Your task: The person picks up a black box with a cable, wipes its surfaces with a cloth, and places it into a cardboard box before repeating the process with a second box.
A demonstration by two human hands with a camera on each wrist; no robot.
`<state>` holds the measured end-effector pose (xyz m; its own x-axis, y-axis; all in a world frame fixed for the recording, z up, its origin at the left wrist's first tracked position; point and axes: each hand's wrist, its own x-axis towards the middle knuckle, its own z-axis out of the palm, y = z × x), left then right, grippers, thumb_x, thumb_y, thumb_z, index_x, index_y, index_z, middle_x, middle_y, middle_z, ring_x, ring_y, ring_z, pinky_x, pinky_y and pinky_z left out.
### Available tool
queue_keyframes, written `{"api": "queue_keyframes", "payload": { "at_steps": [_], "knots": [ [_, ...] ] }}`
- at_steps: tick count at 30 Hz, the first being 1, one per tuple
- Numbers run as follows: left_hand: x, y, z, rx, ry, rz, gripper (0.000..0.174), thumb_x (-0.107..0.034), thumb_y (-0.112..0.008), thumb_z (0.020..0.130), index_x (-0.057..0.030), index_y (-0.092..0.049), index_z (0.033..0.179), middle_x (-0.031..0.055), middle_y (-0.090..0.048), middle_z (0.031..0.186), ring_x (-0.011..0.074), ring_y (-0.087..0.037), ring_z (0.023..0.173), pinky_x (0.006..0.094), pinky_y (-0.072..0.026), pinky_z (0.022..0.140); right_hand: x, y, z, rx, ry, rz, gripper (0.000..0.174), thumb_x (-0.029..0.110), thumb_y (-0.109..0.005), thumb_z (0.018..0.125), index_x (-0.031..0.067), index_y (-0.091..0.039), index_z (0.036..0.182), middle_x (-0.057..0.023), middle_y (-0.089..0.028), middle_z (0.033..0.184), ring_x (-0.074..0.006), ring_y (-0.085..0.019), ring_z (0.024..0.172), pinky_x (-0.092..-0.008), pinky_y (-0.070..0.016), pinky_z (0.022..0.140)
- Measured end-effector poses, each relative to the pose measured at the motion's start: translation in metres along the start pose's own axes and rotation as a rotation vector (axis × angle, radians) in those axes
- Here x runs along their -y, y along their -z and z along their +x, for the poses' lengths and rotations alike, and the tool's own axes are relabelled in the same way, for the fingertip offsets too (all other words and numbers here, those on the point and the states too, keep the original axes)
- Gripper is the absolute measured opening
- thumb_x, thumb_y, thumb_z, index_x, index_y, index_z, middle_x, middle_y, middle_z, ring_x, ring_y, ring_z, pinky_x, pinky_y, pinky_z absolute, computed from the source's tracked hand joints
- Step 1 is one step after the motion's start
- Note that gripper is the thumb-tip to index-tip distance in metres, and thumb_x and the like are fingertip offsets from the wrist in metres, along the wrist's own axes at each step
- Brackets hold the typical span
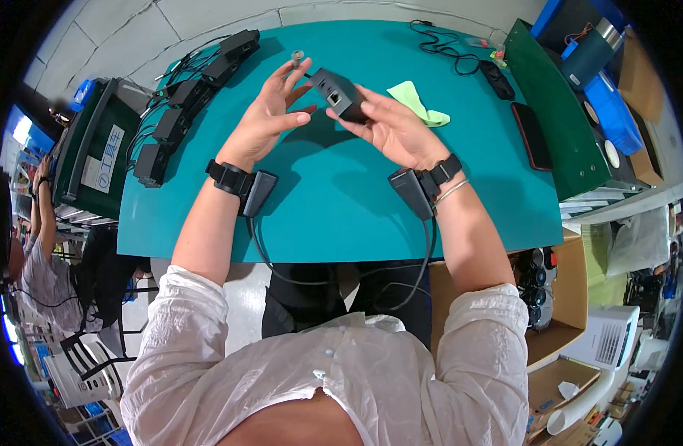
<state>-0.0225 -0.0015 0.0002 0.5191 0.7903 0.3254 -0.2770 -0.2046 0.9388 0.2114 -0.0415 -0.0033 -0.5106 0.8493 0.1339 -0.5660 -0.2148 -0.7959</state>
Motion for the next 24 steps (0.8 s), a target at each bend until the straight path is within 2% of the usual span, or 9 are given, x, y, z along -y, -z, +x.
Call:
{"api": "queue_keyframes", "payload": {
  "at_steps": [1,6,9,11,12,14,21,23,24],
  "knots": [
    [-0.001,0.000,0.000,0.018,0.017,0.025,0.091,-0.011,-0.073,0.075,-0.0049,-0.016,0.146,0.0118,-0.022,0.151,0.0311,-0.031,0.135,0.0440,-0.0354,0.105,-0.003,0.002,0.000,0.020,-0.024,-0.062,0.056,0.015,-0.052,0.095,-0.0027,-0.026,0.141,-0.0149,-0.046,0.133,-0.0238,-0.049,0.122,-0.0310,-0.0422,0.104],
    [-0.007,-0.010,-0.002,0.060,0.048,0.090,0.097,-0.016,-0.078,0.070,-0.0015,-0.018,0.144,0.0156,-0.030,0.146,0.0295,-0.033,0.133,0.0416,-0.0320,0.108,-0.011,-0.013,0.001,0.009,-0.020,-0.194,0.057,0.018,-0.054,0.095,-0.0018,-0.028,0.141,-0.0117,-0.049,0.130,-0.0208,-0.051,0.120,-0.0302,-0.0446,0.100],
    [-0.002,-0.009,0.000,0.055,0.033,0.175,0.096,-0.019,-0.080,0.069,-0.0013,-0.020,0.143,0.0165,-0.034,0.142,0.0291,-0.036,0.131,0.0415,-0.0308,0.109,-0.009,-0.020,0.000,-0.127,-0.099,-0.341,0.054,0.023,-0.057,0.093,-0.0037,-0.037,0.136,-0.0111,-0.056,0.121,-0.0207,-0.059,0.110,-0.0298,-0.0506,0.090],
    [-0.003,-0.010,-0.001,0.013,0.051,0.193,0.093,-0.019,-0.080,0.070,-0.0012,-0.023,0.142,0.0167,-0.037,0.139,0.0287,-0.039,0.128,0.0408,-0.0319,0.108,-0.010,-0.025,0.002,-0.186,-0.126,-0.524,0.052,0.031,-0.061,0.091,-0.0049,-0.046,0.126,-0.0109,-0.061,0.109,-0.0207,-0.067,0.091,-0.0278,-0.0555,0.075],
    [-0.004,-0.011,-0.002,0.014,0.052,0.193,0.093,-0.019,-0.080,0.070,-0.0012,-0.023,0.142,0.0167,-0.037,0.139,0.0287,-0.039,0.128,0.0408,-0.0319,0.108,-0.012,-0.026,0.002,-0.186,-0.126,-0.523,0.052,0.031,-0.061,0.091,-0.0049,-0.046,0.126,-0.0109,-0.061,0.109,-0.0207,-0.067,0.091,-0.0278,-0.0555,0.075],
    [-0.006,-0.013,-0.003,0.013,0.043,0.154,0.091,-0.018,-0.080,0.069,-0.0010,-0.026,0.141,0.0162,-0.040,0.136,0.0280,-0.040,0.127,0.0396,-0.0334,0.107,-0.017,-0.026,0.002,-0.297,-0.109,-0.626,0.051,0.036,-0.062,0.090,-0.0047,-0.050,0.117,-0.0112,-0.063,0.095,-0.0211,-0.069,0.078,-0.0254,-0.0562,0.063],
    [-0.006,-0.013,-0.002,-0.093,0.063,0.093,0.080,-0.021,-0.074,0.076,0.0014,-0.030,0.138,0.0147,-0.048,0.128,0.0256,-0.049,0.119,0.0400,-0.0411,0.101,-0.020,-0.021,0.001,-0.288,-0.027,-0.663,0.051,0.039,-0.059,0.091,-0.0042,-0.052,0.116,-0.0097,-0.063,0.075,-0.0163,-0.067,0.063,-0.0230,-0.0511,0.050],
    [-0.001,-0.011,-0.002,-0.219,0.088,-0.158,0.062,-0.027,-0.067,0.084,0.0013,-0.038,0.131,0.0141,-0.052,0.123,0.0250,-0.053,0.113,0.0436,-0.0438,0.099,-0.018,-0.023,-0.001,-0.333,0.063,-0.828,0.048,0.038,-0.059,0.090,-0.0012,-0.055,0.118,-0.0066,-0.062,0.069,-0.0118,-0.061,0.054,-0.0221,-0.0463,0.047],
    [0.001,-0.007,-0.001,-0.225,0.085,-0.153,0.062,-0.027,-0.067,0.084,0.0013,-0.038,0.131,0.0141,-0.052,0.123,0.0250,-0.053,0.113,0.0436,-0.0438,0.099,-0.018,-0.022,-0.001,-0.325,0.065,-0.827,0.048,0.038,-0.059,0.090,-0.0012,-0.055,0.118,-0.0066,-0.062,0.069,-0.0118,-0.061,0.054,-0.0221,-0.0463,0.047]
  ]
}}
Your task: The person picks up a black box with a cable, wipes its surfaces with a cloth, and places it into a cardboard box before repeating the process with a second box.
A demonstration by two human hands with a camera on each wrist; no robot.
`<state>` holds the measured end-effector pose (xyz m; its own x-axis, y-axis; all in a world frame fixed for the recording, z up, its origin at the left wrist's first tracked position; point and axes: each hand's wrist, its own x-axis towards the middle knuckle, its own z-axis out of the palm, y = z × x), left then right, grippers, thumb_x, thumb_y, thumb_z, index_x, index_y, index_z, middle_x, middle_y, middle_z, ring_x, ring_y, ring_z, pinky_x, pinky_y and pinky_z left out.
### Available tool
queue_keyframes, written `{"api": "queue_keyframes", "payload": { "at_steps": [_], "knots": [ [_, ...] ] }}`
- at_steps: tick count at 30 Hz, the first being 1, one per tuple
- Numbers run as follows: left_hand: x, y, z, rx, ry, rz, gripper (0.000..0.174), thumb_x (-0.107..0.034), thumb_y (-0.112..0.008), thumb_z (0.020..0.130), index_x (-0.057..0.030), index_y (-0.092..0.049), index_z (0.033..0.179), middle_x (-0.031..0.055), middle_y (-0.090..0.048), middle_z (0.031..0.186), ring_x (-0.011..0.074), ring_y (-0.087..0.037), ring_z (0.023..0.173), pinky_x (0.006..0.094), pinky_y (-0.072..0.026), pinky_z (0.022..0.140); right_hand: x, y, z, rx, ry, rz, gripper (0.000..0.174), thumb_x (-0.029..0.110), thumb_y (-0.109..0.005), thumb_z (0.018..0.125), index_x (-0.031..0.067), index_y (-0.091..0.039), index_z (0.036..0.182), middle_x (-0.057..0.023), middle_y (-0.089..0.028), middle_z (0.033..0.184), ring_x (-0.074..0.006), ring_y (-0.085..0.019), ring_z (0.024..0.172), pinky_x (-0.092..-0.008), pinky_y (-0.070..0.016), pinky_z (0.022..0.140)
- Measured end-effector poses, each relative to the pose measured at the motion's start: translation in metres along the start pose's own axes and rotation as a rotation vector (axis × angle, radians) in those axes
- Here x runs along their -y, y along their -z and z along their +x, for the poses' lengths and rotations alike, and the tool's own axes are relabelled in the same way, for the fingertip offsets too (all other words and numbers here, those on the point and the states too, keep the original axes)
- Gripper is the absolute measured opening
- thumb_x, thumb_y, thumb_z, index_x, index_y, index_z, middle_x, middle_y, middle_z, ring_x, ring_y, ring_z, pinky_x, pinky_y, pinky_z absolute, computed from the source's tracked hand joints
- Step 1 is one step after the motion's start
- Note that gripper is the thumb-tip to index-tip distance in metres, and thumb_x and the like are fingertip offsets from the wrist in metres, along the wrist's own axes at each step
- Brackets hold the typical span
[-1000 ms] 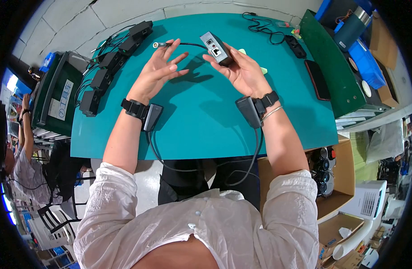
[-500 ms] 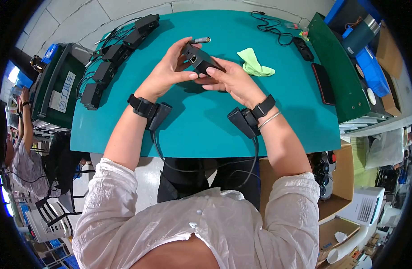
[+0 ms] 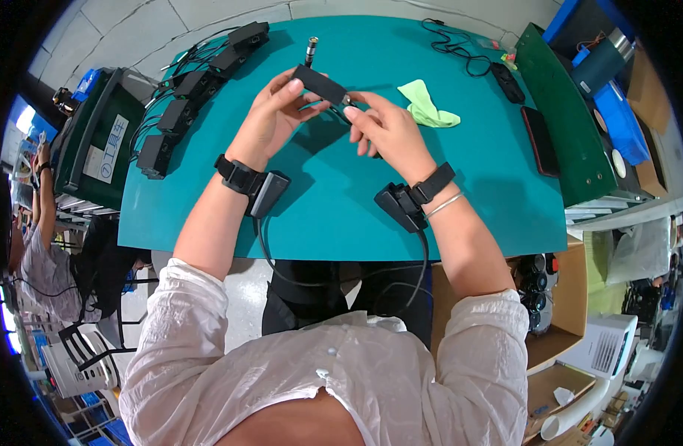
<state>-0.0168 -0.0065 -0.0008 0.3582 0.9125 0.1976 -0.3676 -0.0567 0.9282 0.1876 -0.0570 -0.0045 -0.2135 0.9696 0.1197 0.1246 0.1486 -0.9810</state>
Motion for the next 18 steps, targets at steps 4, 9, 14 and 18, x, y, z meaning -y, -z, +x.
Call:
{"api": "queue_keyframes", "payload": {
  "at_steps": [4,9,14,18],
  "knots": [
    [0.006,0.013,0.007,0.069,0.042,-0.341,0.040,-0.036,-0.056,0.092,-0.0003,-0.053,0.110,0.0136,-0.057,0.115,0.0277,-0.054,0.111,0.0499,-0.0426,0.101,0.000,0.003,0.002,-0.085,0.016,-0.174,0.043,0.032,-0.062,0.089,0.0024,-0.057,0.119,-0.0031,-0.061,0.065,-0.0083,-0.056,0.052,-0.0221,-0.0434,0.046],
    [0.002,0.011,0.006,0.024,0.099,-0.578,0.066,-0.053,-0.053,0.089,0.0053,-0.049,0.120,0.0203,-0.051,0.124,0.0403,-0.050,0.114,0.0511,-0.0397,0.104,-0.007,0.005,0.004,-0.064,-0.006,-0.203,0.036,0.025,-0.064,0.088,0.0044,-0.060,0.117,-0.0011,-0.059,0.065,-0.0072,-0.055,0.054,-0.0219,-0.0440,0.049],
    [-0.003,0.012,0.004,0.111,0.138,-0.751,0.089,-0.063,-0.050,0.085,0.0107,-0.035,0.131,0.0258,-0.044,0.130,0.0420,-0.050,0.113,0.0520,-0.0412,0.102,-0.001,0.006,0.003,-0.004,-0.015,-0.197,0.033,0.023,-0.061,0.090,0.0038,-0.059,0.117,-0.0016,-0.061,0.070,-0.0078,-0.057,0.058,-0.0223,-0.0455,0.052],
    [0.000,0.018,0.005,0.485,0.116,-0.911,0.098,-0.065,-0.052,0.082,0.0113,-0.024,0.137,0.0270,-0.040,0.132,0.0413,-0.051,0.111,0.0536,-0.0436,0.097,-0.013,0.005,0.008,0.114,0.027,0.031,0.039,0.020,-0.050,0.096,0.0021,-0.047,0.131,-0.0060,-0.063,0.093,-0.0129,-0.063,0.075,-0.0248,-0.0503,0.065]
  ]
}}
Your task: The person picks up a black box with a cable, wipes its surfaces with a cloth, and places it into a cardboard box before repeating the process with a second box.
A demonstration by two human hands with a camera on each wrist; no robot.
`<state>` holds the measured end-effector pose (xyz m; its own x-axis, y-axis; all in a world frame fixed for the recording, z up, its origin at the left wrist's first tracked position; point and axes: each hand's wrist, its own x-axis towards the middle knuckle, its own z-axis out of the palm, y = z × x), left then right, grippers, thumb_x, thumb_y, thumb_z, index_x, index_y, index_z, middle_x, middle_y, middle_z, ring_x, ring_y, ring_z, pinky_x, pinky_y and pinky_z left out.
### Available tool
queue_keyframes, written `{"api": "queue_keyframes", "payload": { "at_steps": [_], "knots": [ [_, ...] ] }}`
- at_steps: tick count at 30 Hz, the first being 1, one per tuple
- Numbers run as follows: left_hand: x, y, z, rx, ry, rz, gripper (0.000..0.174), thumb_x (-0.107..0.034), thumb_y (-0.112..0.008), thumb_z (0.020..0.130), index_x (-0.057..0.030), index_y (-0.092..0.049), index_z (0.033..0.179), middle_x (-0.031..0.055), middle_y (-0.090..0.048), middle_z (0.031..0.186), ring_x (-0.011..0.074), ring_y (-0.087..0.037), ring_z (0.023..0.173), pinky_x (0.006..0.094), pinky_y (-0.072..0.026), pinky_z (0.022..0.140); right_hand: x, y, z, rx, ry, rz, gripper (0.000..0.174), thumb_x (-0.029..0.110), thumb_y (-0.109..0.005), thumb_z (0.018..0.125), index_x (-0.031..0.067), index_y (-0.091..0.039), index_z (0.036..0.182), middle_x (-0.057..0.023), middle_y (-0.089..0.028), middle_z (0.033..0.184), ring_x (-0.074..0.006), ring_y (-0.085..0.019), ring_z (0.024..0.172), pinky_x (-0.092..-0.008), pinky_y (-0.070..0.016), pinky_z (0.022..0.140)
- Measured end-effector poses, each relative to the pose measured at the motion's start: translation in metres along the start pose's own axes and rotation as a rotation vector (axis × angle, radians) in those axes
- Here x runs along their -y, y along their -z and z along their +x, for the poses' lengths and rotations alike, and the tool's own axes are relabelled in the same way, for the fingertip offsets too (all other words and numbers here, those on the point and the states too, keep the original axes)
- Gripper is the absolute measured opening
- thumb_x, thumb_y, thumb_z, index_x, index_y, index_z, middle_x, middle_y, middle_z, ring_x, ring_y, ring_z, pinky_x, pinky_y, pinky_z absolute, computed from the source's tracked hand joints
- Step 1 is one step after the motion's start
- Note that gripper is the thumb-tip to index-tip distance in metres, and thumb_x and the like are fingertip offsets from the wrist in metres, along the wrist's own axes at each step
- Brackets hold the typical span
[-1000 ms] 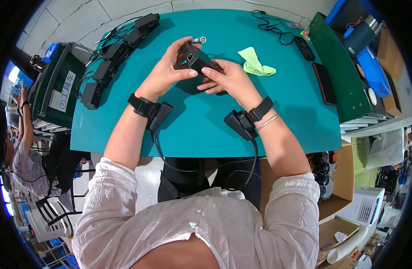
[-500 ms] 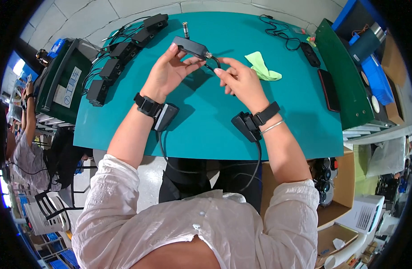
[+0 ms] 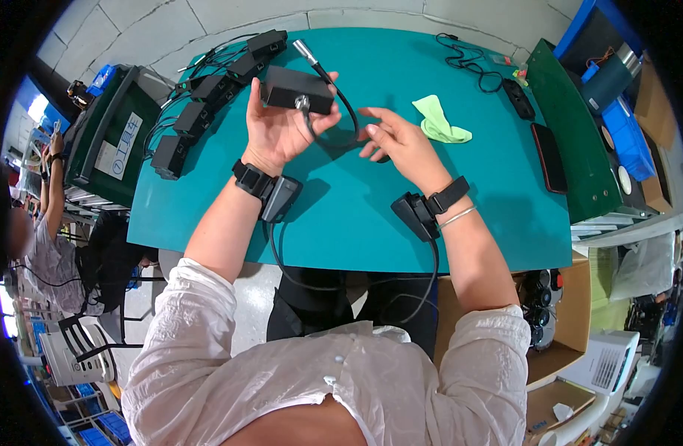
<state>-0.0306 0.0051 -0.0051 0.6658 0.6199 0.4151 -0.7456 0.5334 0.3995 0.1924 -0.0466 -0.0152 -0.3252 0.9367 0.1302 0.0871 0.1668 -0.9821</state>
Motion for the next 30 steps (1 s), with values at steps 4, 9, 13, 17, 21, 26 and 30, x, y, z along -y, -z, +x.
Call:
{"api": "queue_keyframes", "payload": {
  "at_steps": [4,9,13,17,21,26,30],
  "knots": [
    [0.008,-0.003,-0.003,-0.086,0.074,-0.050,0.101,-0.064,-0.056,0.078,0.0074,-0.022,0.141,0.0261,-0.041,0.132,0.0426,-0.053,0.108,0.0548,-0.0451,0.094,0.007,-0.009,-0.003,0.109,-0.043,0.240,0.047,0.019,-0.045,0.098,0.0030,-0.032,0.141,-0.0083,-0.060,0.107,-0.0171,-0.064,0.086,-0.0278,-0.0517,0.074],
    [0.011,-0.009,-0.003,-0.148,0.129,0.122,0.097,-0.061,-0.052,0.079,0.0048,-0.021,0.143,0.0254,-0.039,0.136,0.0437,-0.049,0.116,0.0571,-0.0435,0.094,0.006,0.003,0.000,0.203,-0.047,0.516,0.054,0.003,-0.040,0.093,0.0040,-0.025,0.145,-0.0102,-0.057,0.109,-0.0178,-0.060,0.089,-0.0323,-0.0513,0.081],
    [0.012,-0.014,0.002,-0.158,0.051,0.181,0.091,-0.058,-0.051,0.081,0.0041,-0.024,0.142,0.0264,-0.036,0.139,0.0440,-0.044,0.123,0.0577,-0.0387,0.100,0.004,0.020,0.003,0.066,0.028,0.604,0.053,0.006,-0.045,0.093,0.0016,-0.029,0.143,-0.0072,-0.056,0.104,-0.0152,-0.056,0.085,-0.0312,-0.0482,0.077],
    [0.012,-0.012,0.004,-0.278,-0.040,0.104,0.079,-0.055,-0.042,0.090,0.0072,-0.029,0.137,0.0295,-0.034,0.139,0.0440,-0.037,0.127,0.0556,-0.0335,0.106,0.007,0.024,0.002,-0.170,0.108,0.562,0.050,0.007,-0.052,0.092,0.0021,-0.035,0.139,-0.0054,-0.056,0.107,-0.0107,-0.051,0.086,-0.0227,-0.0418,0.072],
    [0.007,-0.003,0.003,-0.314,-0.194,0.029,0.077,-0.056,-0.030,0.095,0.0121,-0.033,0.131,0.0329,-0.034,0.136,0.0450,-0.038,0.125,0.0509,-0.0373,0.106,-0.004,0.044,0.004,-0.225,0.186,0.743,0.040,0.008,-0.054,0.093,0.0019,-0.043,0.131,-0.0078,-0.056,0.112,-0.0094,-0.047,0.080,-0.0221,-0.0394,0.067],
    [0.004,0.012,0.003,-0.440,-0.341,-0.021,0.079,-0.055,-0.037,0.093,0.0139,-0.027,0.130,0.0343,-0.032,0.133,0.0469,-0.039,0.123,0.0500,-0.0391,0.105,-0.010,0.065,0.007,-0.227,0.305,1.046,0.029,0.010,-0.053,0.094,-0.0023,-0.048,0.120,-0.0129,-0.055,0.116,-0.0126,-0.050,0.082,-0.0236,-0.0430,0.068],
    [-0.003,0.016,0.002,-0.504,-0.419,-0.080,0.074,-0.053,-0.043,0.092,0.0132,-0.026,0.120,0.0310,-0.036,0.122,0.0448,-0.043,0.116,0.0528,-0.0406,0.104,-0.014,0.079,0.007,-0.383,0.391,1.121,0.024,0.011,-0.050,0.095,-0.0041,-0.050,0.114,-0.0173,-0.056,0.117,-0.0183,-0.057,0.095,-0.0279,-0.0502,0.080]
  ]
}}
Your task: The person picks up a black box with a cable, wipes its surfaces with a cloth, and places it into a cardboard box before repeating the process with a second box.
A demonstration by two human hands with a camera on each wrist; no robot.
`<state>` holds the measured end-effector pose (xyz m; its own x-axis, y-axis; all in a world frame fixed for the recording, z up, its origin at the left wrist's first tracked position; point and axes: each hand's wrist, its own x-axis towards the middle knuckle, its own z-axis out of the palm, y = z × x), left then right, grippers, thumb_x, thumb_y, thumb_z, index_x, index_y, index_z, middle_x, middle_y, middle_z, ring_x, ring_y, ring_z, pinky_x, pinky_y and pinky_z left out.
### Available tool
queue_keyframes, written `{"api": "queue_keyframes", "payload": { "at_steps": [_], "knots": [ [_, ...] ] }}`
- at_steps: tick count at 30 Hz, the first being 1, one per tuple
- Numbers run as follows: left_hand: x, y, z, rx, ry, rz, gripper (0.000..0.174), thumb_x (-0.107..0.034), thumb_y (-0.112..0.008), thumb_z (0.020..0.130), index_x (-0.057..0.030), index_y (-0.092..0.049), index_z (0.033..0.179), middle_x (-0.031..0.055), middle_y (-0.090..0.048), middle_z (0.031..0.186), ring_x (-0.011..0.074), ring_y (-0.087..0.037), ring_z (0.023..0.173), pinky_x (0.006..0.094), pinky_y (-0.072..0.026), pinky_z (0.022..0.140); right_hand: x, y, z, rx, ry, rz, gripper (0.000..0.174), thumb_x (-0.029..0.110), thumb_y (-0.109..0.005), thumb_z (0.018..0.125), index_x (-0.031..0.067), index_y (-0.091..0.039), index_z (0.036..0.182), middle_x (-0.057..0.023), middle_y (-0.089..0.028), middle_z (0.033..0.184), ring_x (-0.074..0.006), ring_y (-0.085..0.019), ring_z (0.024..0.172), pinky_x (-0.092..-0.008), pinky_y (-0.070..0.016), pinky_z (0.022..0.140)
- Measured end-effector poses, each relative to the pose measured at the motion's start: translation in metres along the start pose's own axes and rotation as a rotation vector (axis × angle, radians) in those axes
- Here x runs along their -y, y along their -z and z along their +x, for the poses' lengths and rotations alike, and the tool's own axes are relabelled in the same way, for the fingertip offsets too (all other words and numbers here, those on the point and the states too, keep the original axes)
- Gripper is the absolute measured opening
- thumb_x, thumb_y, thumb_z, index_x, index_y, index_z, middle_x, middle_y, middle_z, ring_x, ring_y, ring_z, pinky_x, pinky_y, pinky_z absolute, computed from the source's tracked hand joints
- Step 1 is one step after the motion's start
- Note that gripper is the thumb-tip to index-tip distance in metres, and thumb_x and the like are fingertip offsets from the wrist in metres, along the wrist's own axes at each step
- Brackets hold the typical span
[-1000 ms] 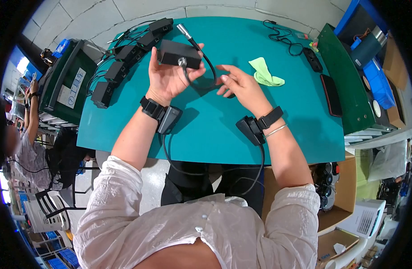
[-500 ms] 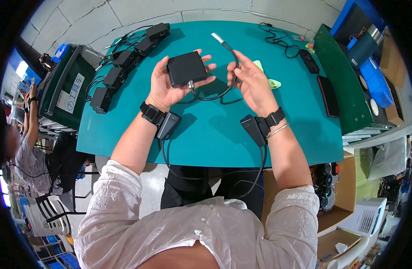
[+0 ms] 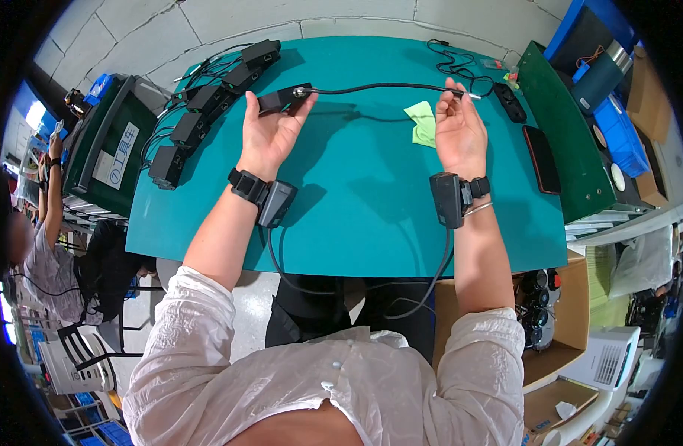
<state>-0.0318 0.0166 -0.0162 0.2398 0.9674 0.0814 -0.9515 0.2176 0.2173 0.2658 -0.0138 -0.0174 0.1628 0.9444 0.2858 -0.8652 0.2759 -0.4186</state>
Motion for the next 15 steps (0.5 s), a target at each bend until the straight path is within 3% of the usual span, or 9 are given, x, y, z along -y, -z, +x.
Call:
{"api": "queue_keyframes", "payload": {
  "at_steps": [3,7,10,13,15],
  "knots": [
    [-0.005,-0.001,0.000,-0.080,-0.052,0.027,0.082,-0.052,-0.054,0.087,0.0148,-0.025,0.125,0.0326,-0.032,0.129,0.0472,-0.038,0.121,0.0524,-0.0363,0.107,0.002,0.010,0.003,-0.122,0.056,-0.025,0.020,0.011,-0.049,0.096,-0.0042,-0.052,0.109,-0.0182,-0.057,0.115,-0.0196,-0.058,0.095,-0.0285,-0.0516,0.083],
    [-0.011,0.010,0.006,-0.086,-0.077,0.090,0.084,-0.054,-0.057,0.085,0.0150,-0.027,0.123,0.0328,-0.031,0.129,0.0465,-0.039,0.121,0.0524,-0.0365,0.107,0.000,0.005,0.000,-0.159,0.090,-0.213,0.016,0.010,-0.049,0.096,-0.0031,-0.053,0.104,-0.0187,-0.058,0.112,-0.0223,-0.060,0.098,-0.0294,-0.0532,0.085],
    [-0.012,0.003,0.003,-0.233,-0.118,0.113,0.086,-0.053,-0.061,0.083,0.0157,-0.027,0.122,0.0329,-0.033,0.128,0.0455,-0.039,0.121,0.0522,-0.0359,0.108,0.000,0.002,-0.002,-0.209,0.143,-0.318,0.014,0.010,-0.050,0.096,-0.0027,-0.053,0.102,-0.0192,-0.059,0.110,-0.0252,-0.061,0.101,-0.0303,-0.0541,0.085],
    [-0.016,0.003,0.001,-0.165,-0.004,0.142,0.081,-0.047,-0.064,0.084,0.0158,-0.027,0.121,0.0324,-0.036,0.125,0.0455,-0.040,0.121,0.0548,-0.0337,0.108,0.001,-0.002,-0.004,-0.207,0.219,-0.437,0.012,0.009,-0.051,0.095,-0.0026,-0.051,0.099,-0.0202,-0.059,0.108,-0.0292,-0.062,0.101,-0.0323,-0.0550,0.085],
    [-0.013,-0.009,-0.006,-0.065,0.005,0.136,0.065,-0.028,-0.064,0.086,0.0162,-0.029,0.119,0.0321,-0.039,0.122,0.0464,-0.039,0.121,0.0570,-0.0306,0.109,0.001,-0.006,-0.005,-0.187,0.265,-0.519,0.011,0.009,-0.052,0.095,-0.0023,-0.050,0.097,-0.0208,-0.059,0.108,-0.0311,-0.063,0.100,-0.0333,-0.0555,0.085]
  ]
}}
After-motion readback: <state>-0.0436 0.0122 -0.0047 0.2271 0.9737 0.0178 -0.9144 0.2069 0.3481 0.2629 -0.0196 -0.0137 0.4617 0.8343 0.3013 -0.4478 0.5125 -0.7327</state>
